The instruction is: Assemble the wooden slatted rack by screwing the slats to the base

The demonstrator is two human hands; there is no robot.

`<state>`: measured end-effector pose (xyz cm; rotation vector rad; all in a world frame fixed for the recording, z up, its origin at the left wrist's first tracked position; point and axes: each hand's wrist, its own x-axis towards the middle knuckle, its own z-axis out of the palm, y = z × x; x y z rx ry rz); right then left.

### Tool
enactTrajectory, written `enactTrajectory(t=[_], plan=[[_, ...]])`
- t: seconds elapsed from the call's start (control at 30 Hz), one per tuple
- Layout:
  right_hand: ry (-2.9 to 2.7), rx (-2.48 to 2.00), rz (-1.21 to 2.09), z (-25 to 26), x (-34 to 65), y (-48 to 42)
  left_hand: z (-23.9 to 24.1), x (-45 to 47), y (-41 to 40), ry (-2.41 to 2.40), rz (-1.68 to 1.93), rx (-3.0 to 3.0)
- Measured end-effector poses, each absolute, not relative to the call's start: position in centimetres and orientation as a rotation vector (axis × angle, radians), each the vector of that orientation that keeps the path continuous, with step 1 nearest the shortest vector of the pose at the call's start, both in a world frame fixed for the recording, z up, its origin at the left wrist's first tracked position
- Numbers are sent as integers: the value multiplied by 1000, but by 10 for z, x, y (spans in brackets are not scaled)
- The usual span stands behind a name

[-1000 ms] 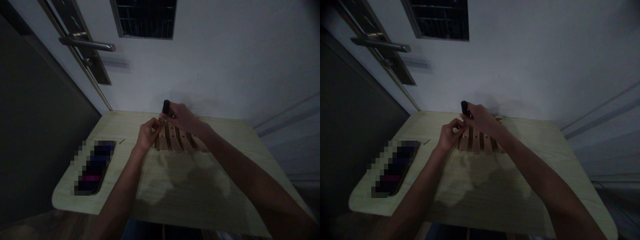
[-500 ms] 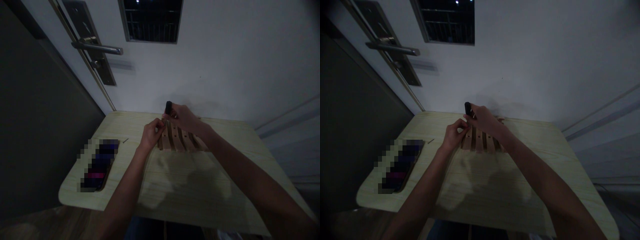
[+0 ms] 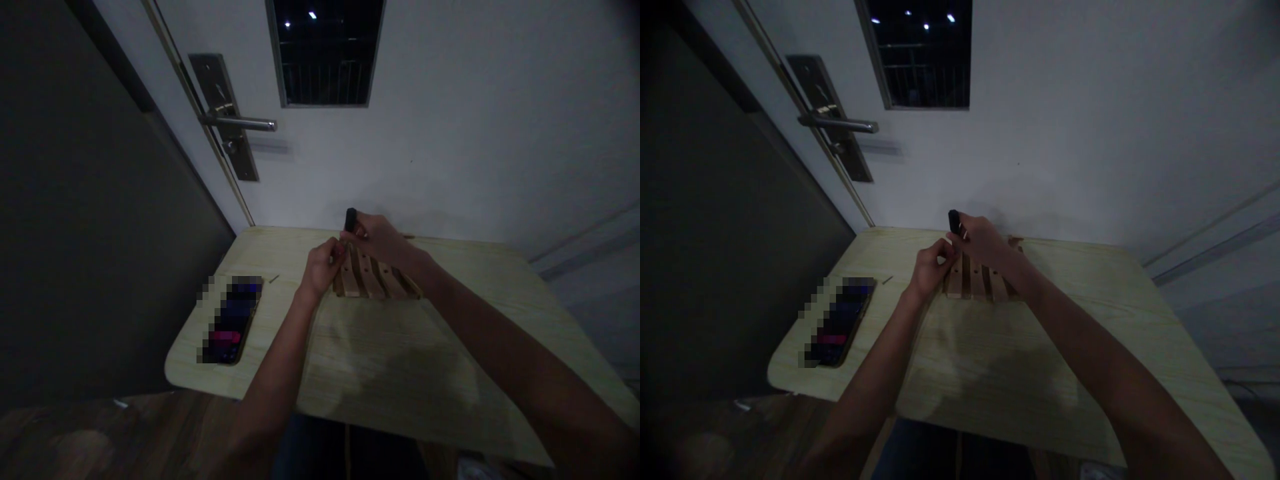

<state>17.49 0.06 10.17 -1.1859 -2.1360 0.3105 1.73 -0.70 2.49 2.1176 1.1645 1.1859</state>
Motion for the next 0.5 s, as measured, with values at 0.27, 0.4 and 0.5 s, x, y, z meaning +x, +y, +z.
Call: enactTrajectory(t=[0.27, 0.4, 0.5], plan=[[-2071, -1165, 341, 109, 173, -5, 25, 18, -6, 1160, 1179, 2089], [-2116, -1143, 322, 114, 172, -4, 27, 17, -6, 1176, 1170, 2104], [-2159, -1078, 278, 117, 173, -2, 27, 17, -6, 1179, 1176, 2118]])
